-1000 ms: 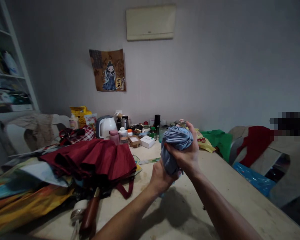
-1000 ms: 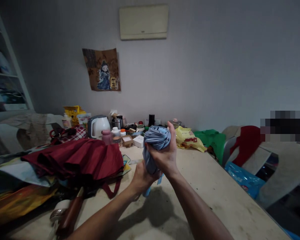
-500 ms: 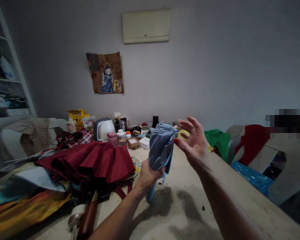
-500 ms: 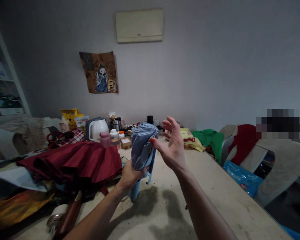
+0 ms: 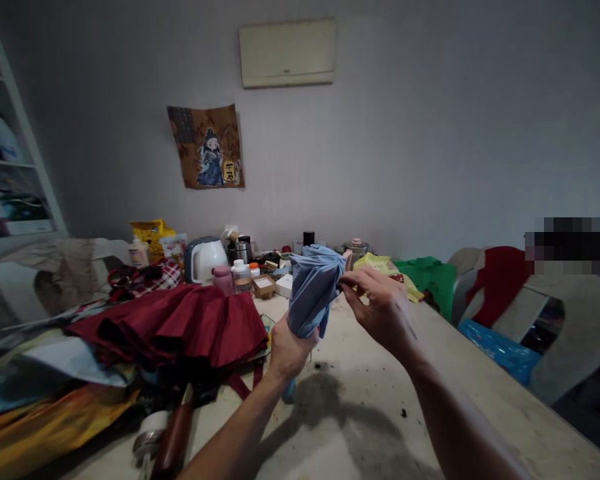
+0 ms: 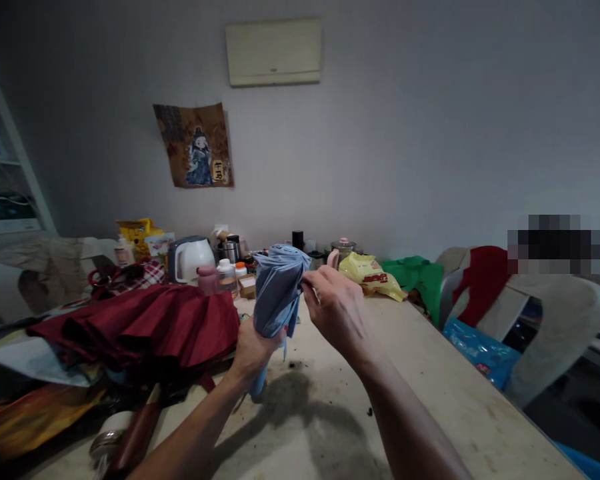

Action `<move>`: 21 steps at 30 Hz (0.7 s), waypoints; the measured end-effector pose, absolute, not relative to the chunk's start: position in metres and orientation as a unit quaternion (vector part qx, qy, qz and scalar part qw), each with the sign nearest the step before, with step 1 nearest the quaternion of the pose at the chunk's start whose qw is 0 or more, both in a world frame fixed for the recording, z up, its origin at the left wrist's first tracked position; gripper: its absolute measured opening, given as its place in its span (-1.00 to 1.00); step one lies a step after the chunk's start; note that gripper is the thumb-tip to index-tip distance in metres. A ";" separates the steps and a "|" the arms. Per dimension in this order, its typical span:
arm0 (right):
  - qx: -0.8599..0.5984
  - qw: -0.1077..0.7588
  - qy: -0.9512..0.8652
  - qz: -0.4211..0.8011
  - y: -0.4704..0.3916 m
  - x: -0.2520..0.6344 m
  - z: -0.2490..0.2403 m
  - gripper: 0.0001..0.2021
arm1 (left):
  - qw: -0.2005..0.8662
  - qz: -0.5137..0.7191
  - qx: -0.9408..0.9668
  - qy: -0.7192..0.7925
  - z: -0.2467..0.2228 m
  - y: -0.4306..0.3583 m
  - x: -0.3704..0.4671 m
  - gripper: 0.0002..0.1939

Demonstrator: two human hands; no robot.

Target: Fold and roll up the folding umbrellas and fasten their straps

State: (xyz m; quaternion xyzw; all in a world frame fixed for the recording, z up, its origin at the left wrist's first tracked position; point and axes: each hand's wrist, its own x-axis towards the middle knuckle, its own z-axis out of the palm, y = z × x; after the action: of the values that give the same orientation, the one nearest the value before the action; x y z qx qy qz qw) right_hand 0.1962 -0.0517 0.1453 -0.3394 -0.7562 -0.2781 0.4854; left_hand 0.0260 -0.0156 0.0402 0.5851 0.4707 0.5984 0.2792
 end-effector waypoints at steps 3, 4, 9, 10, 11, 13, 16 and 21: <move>-0.349 0.450 -0.761 -0.312 -0.051 0.195 0.145 -0.84 | 0.280 0.599 0.587 0.467 0.041 -0.016 0.024 -0.62; -0.352 0.439 -0.761 -0.323 -0.050 0.195 0.145 -0.84 | 0.276 0.599 0.588 0.468 0.042 -0.016 0.024 -0.63; -0.337 0.457 -0.730 -0.381 -0.046 0.200 0.150 -0.83 | 0.291 0.596 0.590 0.461 0.041 -0.014 0.024 -0.73; -0.333 0.476 -0.717 -0.386 -0.047 0.203 0.152 -0.84 | 0.302 0.594 0.584 0.464 0.041 -0.013 0.023 -0.73; -0.331 0.499 -0.703 -0.384 -0.047 0.207 0.154 -0.85 | 0.311 0.591 0.574 0.475 0.041 -0.012 0.023 -0.72; -0.329 0.543 -0.685 -0.357 -0.049 0.213 0.158 -0.87 | 0.320 0.584 0.548 0.506 0.043 -0.011 0.021 -0.70; -0.320 0.554 -0.715 -0.283 -0.051 0.214 0.159 -0.88 | 0.321 0.591 0.536 0.511 0.046 -0.012 0.019 -0.68; -0.339 0.451 -0.777 -0.280 -0.045 0.205 0.149 -0.87 | 0.284 0.590 0.572 0.495 0.041 -0.014 0.019 -0.70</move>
State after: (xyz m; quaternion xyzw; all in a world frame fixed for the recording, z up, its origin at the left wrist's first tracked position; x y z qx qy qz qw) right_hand 0.2054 -0.0447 0.1492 -0.3389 -0.7765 -0.2805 0.4511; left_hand 0.0193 -0.0140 0.0413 0.5716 0.4949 0.5899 0.2835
